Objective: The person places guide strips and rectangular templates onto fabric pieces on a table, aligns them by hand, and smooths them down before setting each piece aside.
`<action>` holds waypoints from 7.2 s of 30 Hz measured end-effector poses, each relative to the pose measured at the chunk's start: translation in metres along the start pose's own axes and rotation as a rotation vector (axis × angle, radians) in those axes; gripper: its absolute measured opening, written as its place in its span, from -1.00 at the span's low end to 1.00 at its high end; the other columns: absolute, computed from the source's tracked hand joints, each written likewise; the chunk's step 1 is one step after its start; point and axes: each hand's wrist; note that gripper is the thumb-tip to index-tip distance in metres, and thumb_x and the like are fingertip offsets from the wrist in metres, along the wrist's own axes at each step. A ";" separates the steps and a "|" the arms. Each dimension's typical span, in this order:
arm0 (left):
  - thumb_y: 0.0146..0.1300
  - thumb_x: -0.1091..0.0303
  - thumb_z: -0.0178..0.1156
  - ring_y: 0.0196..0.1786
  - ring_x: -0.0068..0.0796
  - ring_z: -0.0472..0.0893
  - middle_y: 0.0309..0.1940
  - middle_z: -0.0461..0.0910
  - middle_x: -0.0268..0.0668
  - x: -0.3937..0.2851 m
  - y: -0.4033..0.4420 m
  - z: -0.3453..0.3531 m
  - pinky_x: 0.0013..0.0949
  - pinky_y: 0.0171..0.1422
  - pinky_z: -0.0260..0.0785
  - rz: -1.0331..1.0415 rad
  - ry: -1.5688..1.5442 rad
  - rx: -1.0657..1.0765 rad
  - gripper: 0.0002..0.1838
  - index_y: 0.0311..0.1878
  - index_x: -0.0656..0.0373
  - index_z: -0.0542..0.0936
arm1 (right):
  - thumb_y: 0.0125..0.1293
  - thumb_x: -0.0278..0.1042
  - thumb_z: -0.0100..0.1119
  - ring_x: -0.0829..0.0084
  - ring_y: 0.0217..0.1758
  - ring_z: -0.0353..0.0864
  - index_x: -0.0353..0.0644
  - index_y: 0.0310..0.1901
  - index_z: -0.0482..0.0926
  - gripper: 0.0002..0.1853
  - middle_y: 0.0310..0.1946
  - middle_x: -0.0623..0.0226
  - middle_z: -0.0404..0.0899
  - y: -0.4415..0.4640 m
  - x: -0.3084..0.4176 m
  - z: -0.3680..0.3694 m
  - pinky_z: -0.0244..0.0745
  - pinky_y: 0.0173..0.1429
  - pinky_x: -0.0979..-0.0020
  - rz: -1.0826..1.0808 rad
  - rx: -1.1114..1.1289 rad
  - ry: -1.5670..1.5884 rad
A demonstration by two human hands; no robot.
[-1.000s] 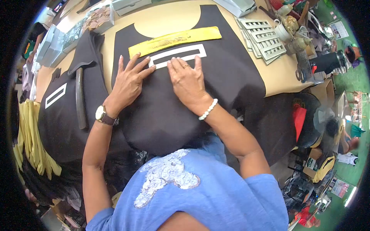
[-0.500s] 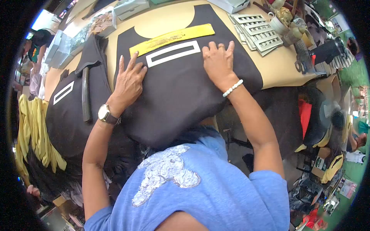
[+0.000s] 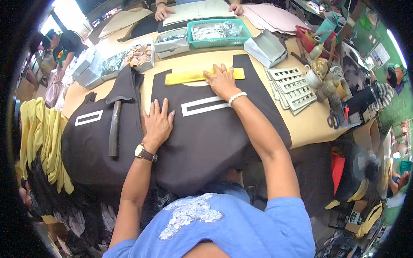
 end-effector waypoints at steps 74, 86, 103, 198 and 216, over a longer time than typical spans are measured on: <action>0.23 0.31 0.05 0.19 -0.30 0.46 0.17 0.47 -0.16 0.397 -0.202 -0.479 -0.31 0.32 0.24 -0.397 0.550 -0.638 -0.51 0.25 0.20 0.40 | 0.25 -0.54 0.11 0.48 0.02 0.55 -0.27 0.28 0.20 -0.44 0.06 0.19 0.53 -0.025 0.271 -0.243 0.43 0.12 0.57 -0.861 0.134 1.474; -0.01 0.66 -0.08 0.16 -0.09 0.46 0.18 0.42 -0.09 0.381 -0.056 -0.147 -0.17 0.26 0.28 -0.330 0.173 -0.181 -0.42 0.16 0.14 0.48 | 0.02 -0.60 0.20 -0.01 0.18 0.40 -0.34 0.24 0.30 -0.34 0.08 -0.11 0.38 0.010 0.243 -0.050 0.31 0.26 0.29 -0.289 -0.036 0.906; 0.36 0.01 -0.14 0.43 0.07 0.01 0.38 0.07 0.05 0.370 -0.011 -0.103 0.34 0.33 -0.07 -0.514 0.316 -0.466 -0.50 0.26 0.03 0.38 | -0.03 -0.54 0.00 -0.06 0.22 0.36 -0.48 0.20 0.31 -0.36 0.06 -0.24 0.40 0.104 0.258 -0.017 0.25 0.30 0.27 -0.219 -0.021 0.645; 0.35 -0.08 -0.11 0.41 -0.21 0.19 0.31 0.32 -0.21 0.305 0.005 -0.022 -0.09 0.45 -0.09 -0.263 -0.114 0.082 -0.45 0.26 0.06 0.42 | 0.14 -0.20 0.14 0.16 0.37 0.20 -0.08 0.22 0.38 -0.44 0.27 0.14 0.27 -0.195 0.169 0.004 0.11 0.29 -0.15 -0.394 -0.073 0.304; 0.41 -0.14 -0.29 0.45 -0.17 0.09 0.40 0.16 -0.26 0.278 0.015 -0.017 0.23 0.39 -0.17 -0.160 0.272 -0.080 -0.40 0.37 -0.03 0.25 | 0.37 -0.09 -0.06 0.06 0.43 0.09 -0.17 0.30 0.26 -0.46 0.36 0.11 0.16 -0.377 -0.121 0.054 -0.05 0.40 -0.09 1.091 -0.280 -0.188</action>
Point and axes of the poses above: each hand's wrist, its own y-axis towards the middle knuckle, its own z-axis out of the palm, x = y × z
